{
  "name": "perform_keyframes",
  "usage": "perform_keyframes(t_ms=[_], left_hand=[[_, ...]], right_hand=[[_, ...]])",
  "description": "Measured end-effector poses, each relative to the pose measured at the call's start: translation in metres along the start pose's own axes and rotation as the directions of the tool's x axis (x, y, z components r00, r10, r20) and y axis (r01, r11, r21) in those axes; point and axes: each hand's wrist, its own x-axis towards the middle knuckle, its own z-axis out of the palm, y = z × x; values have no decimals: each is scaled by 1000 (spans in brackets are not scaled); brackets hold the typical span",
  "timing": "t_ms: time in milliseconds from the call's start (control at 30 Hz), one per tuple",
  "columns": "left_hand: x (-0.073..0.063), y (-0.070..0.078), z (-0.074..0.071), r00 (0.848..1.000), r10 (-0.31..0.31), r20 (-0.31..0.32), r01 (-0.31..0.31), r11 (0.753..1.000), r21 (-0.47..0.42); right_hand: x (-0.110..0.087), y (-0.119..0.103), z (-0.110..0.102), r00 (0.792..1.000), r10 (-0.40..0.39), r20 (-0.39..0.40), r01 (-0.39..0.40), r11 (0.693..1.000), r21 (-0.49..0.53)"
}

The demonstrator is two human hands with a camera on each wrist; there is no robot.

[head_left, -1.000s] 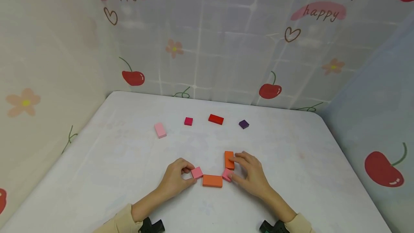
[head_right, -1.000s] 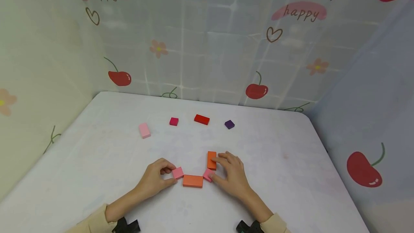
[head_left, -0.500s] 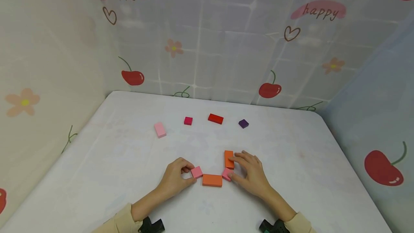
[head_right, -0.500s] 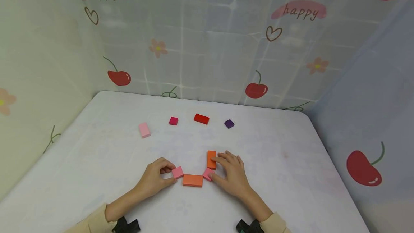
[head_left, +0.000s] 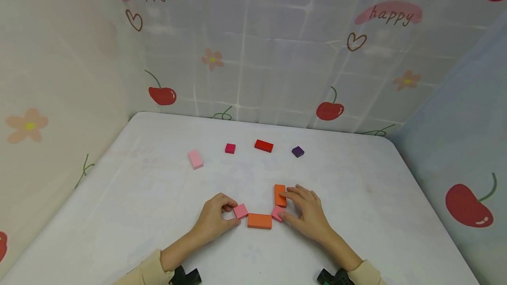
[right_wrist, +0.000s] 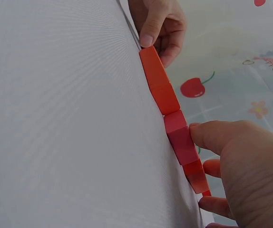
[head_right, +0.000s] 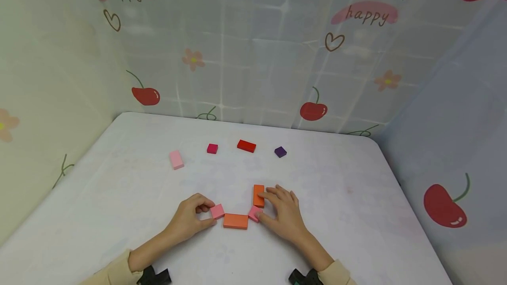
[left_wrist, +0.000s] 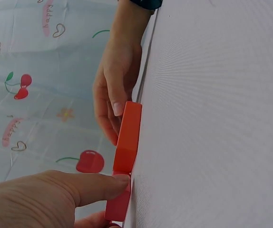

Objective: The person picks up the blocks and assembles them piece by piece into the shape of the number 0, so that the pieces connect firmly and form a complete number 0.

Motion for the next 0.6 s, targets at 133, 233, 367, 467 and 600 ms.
perform_keyframes(t_ms=[133, 233, 367, 467, 600], left_hand=[[0, 2, 0, 1000, -3, 8, 3, 1000, 14], [1, 4, -2, 999, -33, 30, 33, 999, 10], [7, 8, -14, 998, -58, 10, 58, 998, -33], [19, 4, -33, 996, -45, -71, 40, 996, -73], [42, -14, -67, 981, -92, -171, 71, 990, -123]], right_hand=[[-1, 0, -1, 1000, 8, 3, -9, 1000, 15], [-2, 0, -2, 1000, 12, 3, -12, 1000, 24], [-2, 0, -2, 1000, 15, 5, -15, 1000, 22], [-2, 0, -2, 1000, 15, 6, -15, 1000, 20], [-1, -1, -2, 1000, 18, 11, -18, 1000, 17]])
